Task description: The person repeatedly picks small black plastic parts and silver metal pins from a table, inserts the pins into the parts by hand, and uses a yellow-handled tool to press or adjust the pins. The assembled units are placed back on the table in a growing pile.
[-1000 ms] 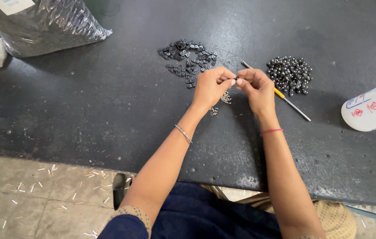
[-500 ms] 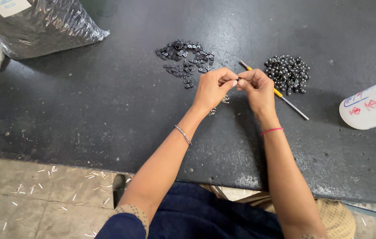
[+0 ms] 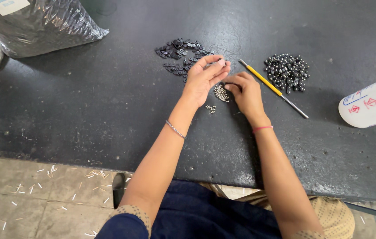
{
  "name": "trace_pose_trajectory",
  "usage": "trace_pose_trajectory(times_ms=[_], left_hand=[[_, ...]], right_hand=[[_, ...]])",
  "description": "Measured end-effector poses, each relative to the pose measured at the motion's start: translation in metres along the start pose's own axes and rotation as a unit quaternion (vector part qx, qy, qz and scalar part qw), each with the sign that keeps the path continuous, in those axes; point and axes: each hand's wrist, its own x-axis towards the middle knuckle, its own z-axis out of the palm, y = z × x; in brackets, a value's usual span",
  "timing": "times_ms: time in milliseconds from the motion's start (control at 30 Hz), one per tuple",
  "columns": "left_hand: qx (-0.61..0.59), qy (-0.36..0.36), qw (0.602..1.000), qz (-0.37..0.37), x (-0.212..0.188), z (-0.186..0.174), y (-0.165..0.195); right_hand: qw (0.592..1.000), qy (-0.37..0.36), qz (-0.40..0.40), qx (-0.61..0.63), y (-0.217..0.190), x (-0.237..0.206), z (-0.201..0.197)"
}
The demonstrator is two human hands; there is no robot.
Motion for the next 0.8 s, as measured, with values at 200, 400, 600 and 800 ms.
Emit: trace_pose_trajectory(times_ms=[200,400,600,800], left_hand=[[-0.034,-0.037,0.999,-0.014,0.002,0.0,-0.001],[-0.008,-0.022,0.999,-0.037,0.0,-0.002,-0.002],[-0.003,-0.017,0.999,-0.038,0.006,-0.006,-0.006],[0.041,-0.031,0.999,0.009,0.005,-0.01,-0.008]], right_hand=[[0.997,0.006,-0.067,-0.043,-0.001,0.004,0.005],[0.993,0.019,-0.08,-0.083,-0.001,0.005,0.009],[0.993,0.009,-0.081,-0.082,-0.003,0.005,0.009],[0.999,0.033,-0.021,0.028,0.003,0.003,-0.002]])
